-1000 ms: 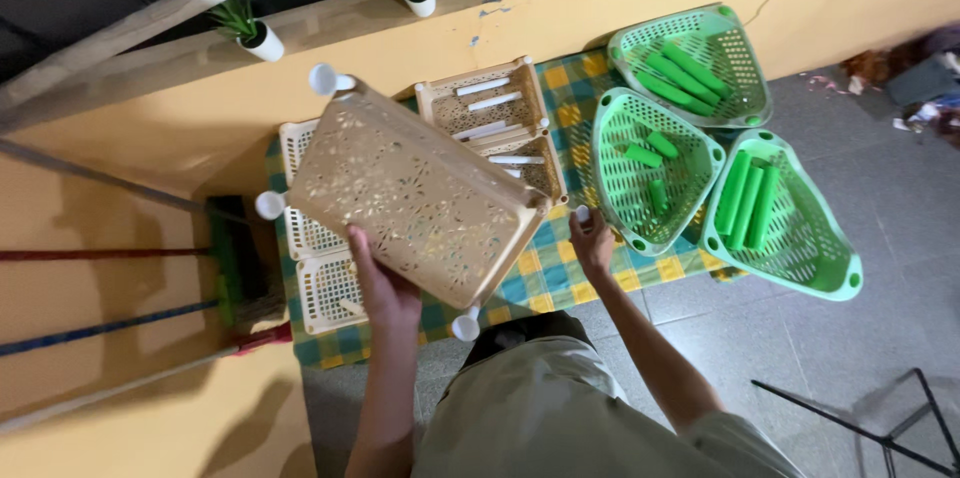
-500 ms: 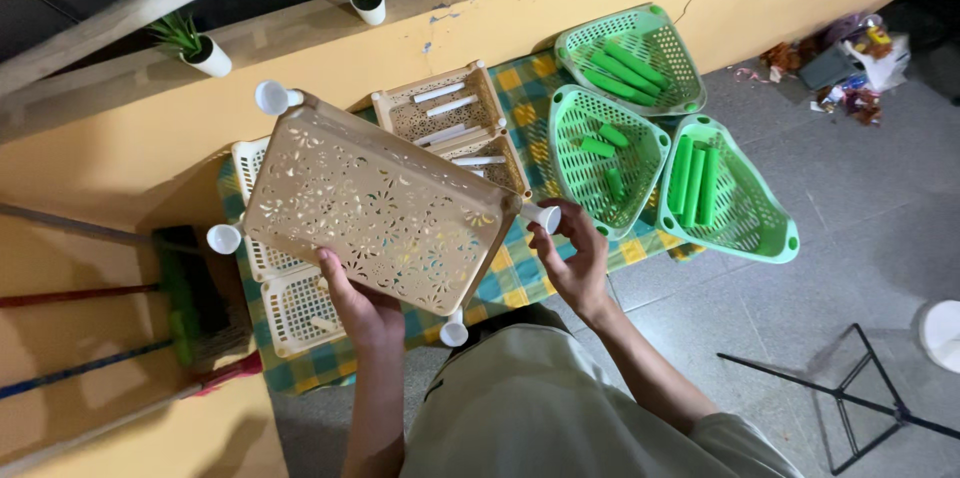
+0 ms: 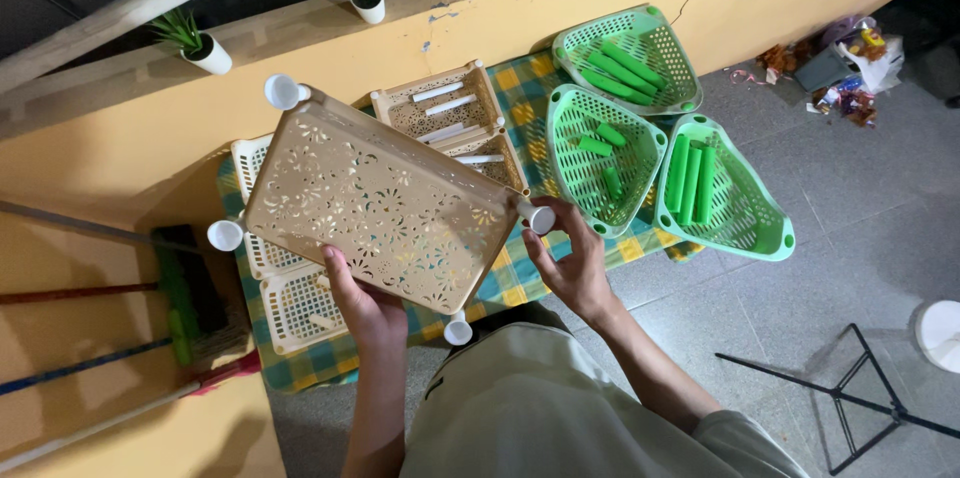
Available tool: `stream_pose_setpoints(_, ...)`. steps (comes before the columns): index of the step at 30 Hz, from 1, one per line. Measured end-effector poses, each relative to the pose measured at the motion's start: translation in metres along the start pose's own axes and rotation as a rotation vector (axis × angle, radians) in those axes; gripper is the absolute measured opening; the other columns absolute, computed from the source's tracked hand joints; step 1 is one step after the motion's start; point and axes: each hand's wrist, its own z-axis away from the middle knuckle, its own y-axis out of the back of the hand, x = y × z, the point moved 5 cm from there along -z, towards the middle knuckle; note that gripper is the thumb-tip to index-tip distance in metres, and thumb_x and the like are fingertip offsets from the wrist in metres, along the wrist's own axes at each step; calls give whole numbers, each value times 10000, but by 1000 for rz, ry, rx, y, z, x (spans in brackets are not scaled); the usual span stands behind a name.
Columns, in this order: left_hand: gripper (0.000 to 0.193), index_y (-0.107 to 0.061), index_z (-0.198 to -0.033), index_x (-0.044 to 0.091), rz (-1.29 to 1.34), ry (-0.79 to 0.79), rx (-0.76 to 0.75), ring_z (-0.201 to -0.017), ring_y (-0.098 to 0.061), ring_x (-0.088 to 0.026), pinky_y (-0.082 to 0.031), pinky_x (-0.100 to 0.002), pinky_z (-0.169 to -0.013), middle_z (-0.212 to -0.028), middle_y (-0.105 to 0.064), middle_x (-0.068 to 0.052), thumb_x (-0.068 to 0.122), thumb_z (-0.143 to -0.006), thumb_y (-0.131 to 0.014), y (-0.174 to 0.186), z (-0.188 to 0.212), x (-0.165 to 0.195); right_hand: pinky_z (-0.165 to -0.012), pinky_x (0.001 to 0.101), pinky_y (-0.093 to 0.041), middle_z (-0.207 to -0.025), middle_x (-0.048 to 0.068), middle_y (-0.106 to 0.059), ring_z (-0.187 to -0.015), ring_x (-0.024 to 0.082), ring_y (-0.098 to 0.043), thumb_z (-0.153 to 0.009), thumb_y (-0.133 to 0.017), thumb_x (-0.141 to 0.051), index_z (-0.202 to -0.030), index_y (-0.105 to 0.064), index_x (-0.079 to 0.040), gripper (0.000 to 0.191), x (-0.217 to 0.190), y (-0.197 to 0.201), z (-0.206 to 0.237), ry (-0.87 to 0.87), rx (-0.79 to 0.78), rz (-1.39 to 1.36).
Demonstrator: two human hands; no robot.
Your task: The person assembles a stackable basket rack at a table. They pick up a perforated plastic basket, press white plastic caps and rods into its corners, and fit the basket onto stacked baskets, repeating the fitting with additional rods and caps.
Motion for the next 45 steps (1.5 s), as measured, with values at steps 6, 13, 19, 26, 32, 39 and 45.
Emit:
stream_pose_setpoints(6,741,-379,-1531,75,-36,-15,58,-1378,-512,-258,-479,-463,-1127,-1478,-507,-99,510,-978,-610,10,3,-2,-846,311,-580,-1040,88,-744,-936,161,-734,-951,-742,-137,-1238,-628,-7,335,21,-8,3,-110,-46,-57)
stream_pose_setpoints(13,834,-344,-1540,75,-67,4,83,-1381,-512,-263,-492,-462,-1116,-1467,-491,-114,548,-923,-647,13,7,-5,-957,342,-581,-1212,126,-639,-1070,185,-683,-999,-703,-283,-1284,-593,32,439,61,-19,-1,-224,-89,-436)
stream_pose_setpoints(19,779,-363,-1531,76,-61,-11,45,-1350,-530,-257,-494,-460,-1097,-1462,-508,-101,526,-949,-619,10,7,-5,-1014,357,-532,-1291,151,-672,-1141,198,-659,-997,-592,-523,-1430,-526,62,731,66,-28,8,-416,-193,-593)
stream_pose_setpoints(26,742,-400,-1507,51,-56,-46,9,-1329,-552,-260,-499,-461,-1093,-1440,-530,-116,513,-973,-628,10,11,-9,-998,359,-535,-1217,133,-691,-1072,181,-661,-1024,-579,-519,-1441,-529,104,752,65,-34,13,-405,-153,-667)
stream_pose_setpoints(32,793,-342,-1524,82,-78,-51,12,-1328,-545,-249,-493,-498,-1097,-1432,-516,-95,473,-917,-669,20,11,-15,-1010,367,-517,-1287,158,-672,-1102,186,-638,-1021,-571,-509,-1496,-456,114,792,80,-36,12,-435,-155,-690)
stream_pose_setpoints(39,863,-333,-1547,31,-198,-86,-305,-1367,-490,-205,-415,-447,-1196,-1413,-516,-79,355,-887,-786,20,0,-21,-1081,413,-521,-1338,212,-655,-1192,258,-667,-1032,-477,-538,-1500,-422,79,777,135,-56,5,-578,-270,-827)
stream_pose_setpoints(45,365,-579,-1172,-88,-414,-39,-505,-1010,-607,-258,-593,-413,-947,-980,-597,-142,230,-1085,-736,19,-5,-46,-1096,458,-531,-1326,279,-651,-1195,314,-670,-1083,-445,-538,-1423,-502,99,724,192,-94,12,-718,-425,-911)
